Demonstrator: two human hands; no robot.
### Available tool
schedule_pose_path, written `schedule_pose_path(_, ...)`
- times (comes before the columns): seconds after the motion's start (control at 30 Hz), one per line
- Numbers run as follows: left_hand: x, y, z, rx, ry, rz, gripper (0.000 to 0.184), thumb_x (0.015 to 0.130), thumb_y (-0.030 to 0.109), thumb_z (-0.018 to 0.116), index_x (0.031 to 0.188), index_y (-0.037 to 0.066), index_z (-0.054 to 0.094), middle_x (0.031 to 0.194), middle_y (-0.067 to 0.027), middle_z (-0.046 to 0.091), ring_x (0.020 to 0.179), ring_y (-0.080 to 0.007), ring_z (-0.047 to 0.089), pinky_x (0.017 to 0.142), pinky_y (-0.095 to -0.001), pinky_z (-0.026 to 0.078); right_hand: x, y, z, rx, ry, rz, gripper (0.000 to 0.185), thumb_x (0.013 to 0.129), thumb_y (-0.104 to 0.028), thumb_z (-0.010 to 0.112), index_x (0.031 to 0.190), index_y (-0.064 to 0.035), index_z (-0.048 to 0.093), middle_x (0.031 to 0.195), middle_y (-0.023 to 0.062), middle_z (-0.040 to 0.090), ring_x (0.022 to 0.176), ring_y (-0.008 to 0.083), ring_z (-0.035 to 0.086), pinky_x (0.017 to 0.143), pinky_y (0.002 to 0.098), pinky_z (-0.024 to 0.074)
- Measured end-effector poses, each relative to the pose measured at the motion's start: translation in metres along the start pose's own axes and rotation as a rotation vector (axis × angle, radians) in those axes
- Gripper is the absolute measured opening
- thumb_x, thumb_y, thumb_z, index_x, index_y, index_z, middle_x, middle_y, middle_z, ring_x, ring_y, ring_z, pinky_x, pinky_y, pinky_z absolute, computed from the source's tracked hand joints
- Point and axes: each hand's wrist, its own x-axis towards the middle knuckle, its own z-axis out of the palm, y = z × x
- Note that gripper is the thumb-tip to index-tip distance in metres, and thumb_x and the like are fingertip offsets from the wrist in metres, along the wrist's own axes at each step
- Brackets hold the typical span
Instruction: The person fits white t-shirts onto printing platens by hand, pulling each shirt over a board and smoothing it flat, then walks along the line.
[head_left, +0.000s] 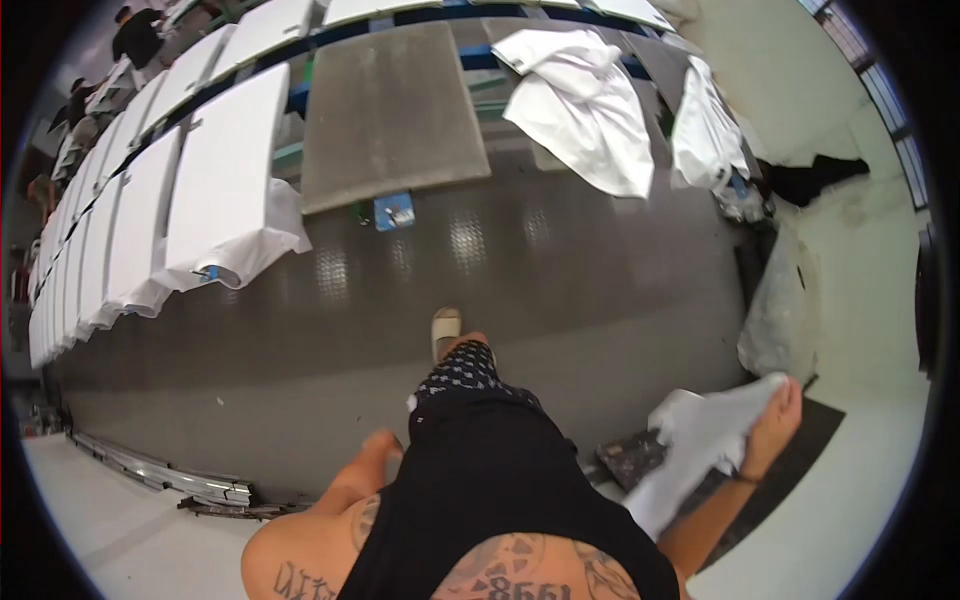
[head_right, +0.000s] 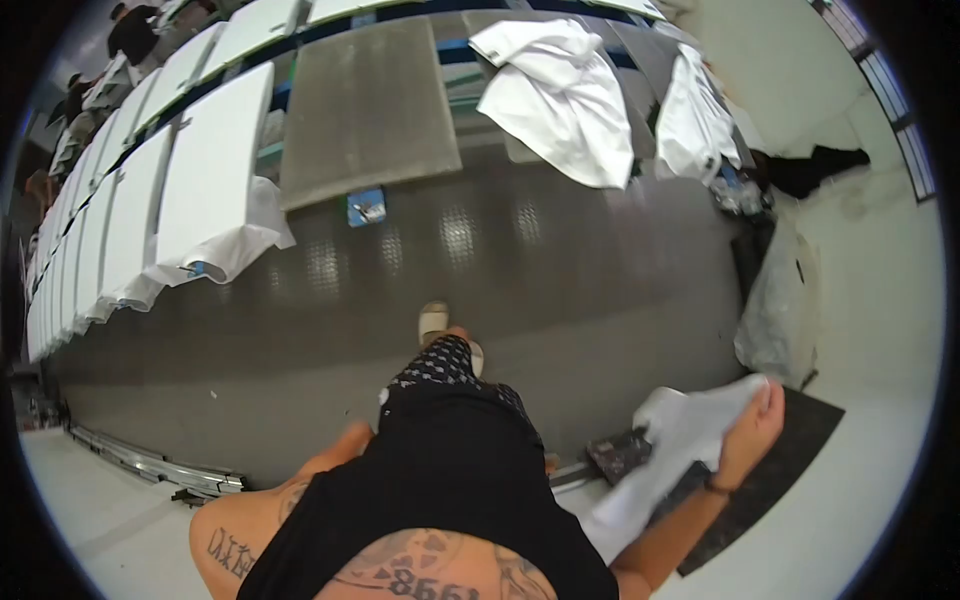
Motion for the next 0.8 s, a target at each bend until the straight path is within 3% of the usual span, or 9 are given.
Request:
schedule_pose_path(0.03,-0.030,0.046,-0.054,0.204,0.096,-0.493,0.048,0.069,0.029,0.072,0.111,0.010,0.062,0.118,-0.0146,0.059,0.110,-0.0317,0.056,0.089,-0.0440,0.047,0.000,0.010,0.005,0.055,-0.021,0.036,0.018,0.095,-0.014,0.048,0.092,0.0027,0.055,0.081,0.0019,0.053,0.077,0.0084,0.047,0.071,0.0224,0.0411)
schedule_pose_path(0.07,-0.006,0.027,-0.075,0.057,0.245,-0.416,0.039,0.071,0.030,0.070,0.101,0.006,0.064,0.110,-0.0181,0.061,0.106,-0.0323,0.057,0.085,-0.0419,0.049,-0.002,0.002,0.016,0.077,0.002,-0.030,0.016,0.093,-0.012,0.050,0.094,0.0027,0.056,0.086,0.0030,0.056,0.081,0.0096,0.049,0.076,0.0232,0.0420)
schedule_pose_path(0.17,-0.034,0.138,-0.170,-0.316,0.806,0.335,0.032,0.078,0.026,0.069,0.098,0.003,0.064,0.092,-0.0153,0.065,0.085,-0.0255,0.063,0.075,-0.0354,0.050,-0.013,-0.043,0.034,0.198,-0.096,-0.128,0.012,0.087,-0.006,0.055,0.097,-0.0008,0.054,0.090,0.0017,0.054,0.085,0.0098,0.049,0.079,0.0233,0.0413)
schedule_pose_path(0.23,-0.100,0.252,-0.206,-0.375,0.789,0.787,0.029,0.080,0.016,0.069,0.106,0.005,0.063,0.099,-0.0096,0.065,0.092,-0.0158,0.060,0.079,-0.0294,0.048,-0.027,-0.077,0.039,0.366,-0.260,-0.071,0.018,0.081,-0.002,0.062,0.089,-0.0053,0.046,0.080,-0.0031,0.044,0.074,0.0049,0.042,0.064,0.0194,0.0361)
schedule_pose_path(0.4,-0.210,0.379,-0.186,-0.100,0.632,1.498,0.057,0.067,0.023,0.079,0.116,0.009,0.054,0.121,-0.0127,0.053,0.110,-0.0311,0.052,0.093,-0.0388,0.042,-0.079,-0.135,0.061,0.594,-0.490,-0.227,0.025,0.076,0.005,0.063,0.082,-0.0078,0.043,0.080,-0.0027,0.042,0.070,0.0044,0.040,0.062,0.0187,0.0339)
schedule_pose_path(0.57,-0.198,0.340,-0.163,-0.204,0.894,1.283,0.049,0.063,0.000,0.067,0.110,0.006,0.056,0.092,-0.0115,0.061,0.083,-0.0288,0.060,0.073,-0.0360,0.051,-0.122,-0.197,0.074,0.573,-0.529,-0.417,0.018,0.065,0.013,0.054,0.062,-0.0026,0.047,0.078,0.0022,0.040,0.071,0.0097,0.039,0.061,0.0205,0.0304)
schedule_pose_path(0.67,-0.161,0.241,-0.184,-0.103,1.325,0.957,0.032,0.070,-0.005,0.053,0.099,0.005,0.062,0.092,-0.0138,0.062,0.086,-0.0324,0.059,0.074,-0.0402,0.050,-0.125,-0.209,0.073,0.237,-0.362,-0.741,0.015,0.063,0.012,0.051,0.068,0.0011,0.059,0.080,0.0065,0.042,0.070,0.0161,0.043,0.061,0.0236,0.0340)
schedule_pose_path(0.73,-0.111,0.145,-0.206,-0.673,1.203,0.860,0.013,0.075,-0.001,0.058,0.083,0.004,0.067,0.079,-0.0133,0.064,0.074,-0.0260,0.063,0.066,-0.0321,0.050,-0.129,-0.214,0.087,0.143,-0.310,-0.768,0.016,0.065,0.012,0.052,0.071,0.0011,0.061,0.083,0.0068,0.044,0.072,0.0180,0.045,0.063,0.0254,0.0371)
schedule_pose_path(0.8,-0.160,0.110,-0.250,-0.396,1.539,0.810,0.009,0.078,0.002,0.059,0.083,0.002,0.066,0.077,-0.0108,0.066,0.071,-0.0200,0.063,0.064,-0.0304,0.049,-0.129,-0.205,0.113,-0.059,-0.335,-0.715,0.019,0.069,0.009,0.054,0.080,0.0001,0.067,0.089,0.0085,0.052,0.079,0.0239,0.053,0.071,0.0307,0.0446)
